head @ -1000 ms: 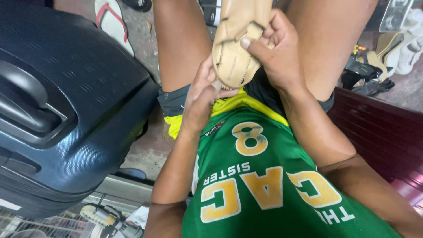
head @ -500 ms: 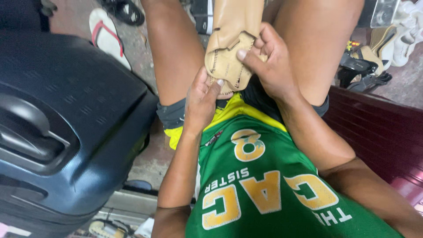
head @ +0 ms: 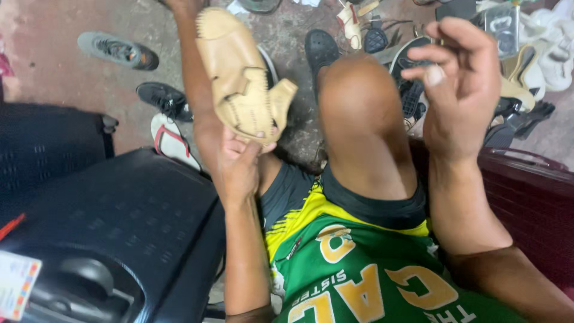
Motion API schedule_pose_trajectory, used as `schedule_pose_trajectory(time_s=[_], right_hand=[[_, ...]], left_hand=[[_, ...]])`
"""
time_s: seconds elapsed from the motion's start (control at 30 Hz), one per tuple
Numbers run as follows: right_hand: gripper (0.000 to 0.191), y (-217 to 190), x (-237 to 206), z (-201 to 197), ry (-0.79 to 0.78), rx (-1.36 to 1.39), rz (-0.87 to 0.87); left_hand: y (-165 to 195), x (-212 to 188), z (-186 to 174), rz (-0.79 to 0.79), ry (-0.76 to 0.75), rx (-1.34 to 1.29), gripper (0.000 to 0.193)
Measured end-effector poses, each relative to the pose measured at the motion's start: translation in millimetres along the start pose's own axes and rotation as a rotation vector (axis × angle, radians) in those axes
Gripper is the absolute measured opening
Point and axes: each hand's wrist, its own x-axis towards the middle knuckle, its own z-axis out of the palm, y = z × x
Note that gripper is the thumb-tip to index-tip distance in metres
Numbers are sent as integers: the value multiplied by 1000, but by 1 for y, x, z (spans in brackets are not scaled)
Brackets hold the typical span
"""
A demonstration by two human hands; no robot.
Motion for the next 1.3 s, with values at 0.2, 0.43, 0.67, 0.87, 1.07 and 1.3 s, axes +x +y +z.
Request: schedule_pose_trajectory(time_s=[0.2, 0.43, 0.67, 0.87, 1.07, 1.3], right_hand=[[33, 97, 56, -70, 197, 353, 316], [26, 167, 77, -131, 398, 457, 484], [21, 210, 56, -109, 88, 138, 817], [28, 232, 41, -68, -340, -676, 888], [27, 235, 45, -37, -546, -866, 1006], [25, 279, 110, 26, -640, -932, 901]], left_hand=[[-10, 59, 10, -41, 189, -36, 61], [-33, 123, 4, -134, 198, -89, 40], [-66, 142, 2, -160, 249, -98, 42], [-75, 151, 2, -172, 260, -64, 41], [-67, 153, -9, -139, 359, -10, 34], [-57, 167, -15, -88, 524, 93, 39]])
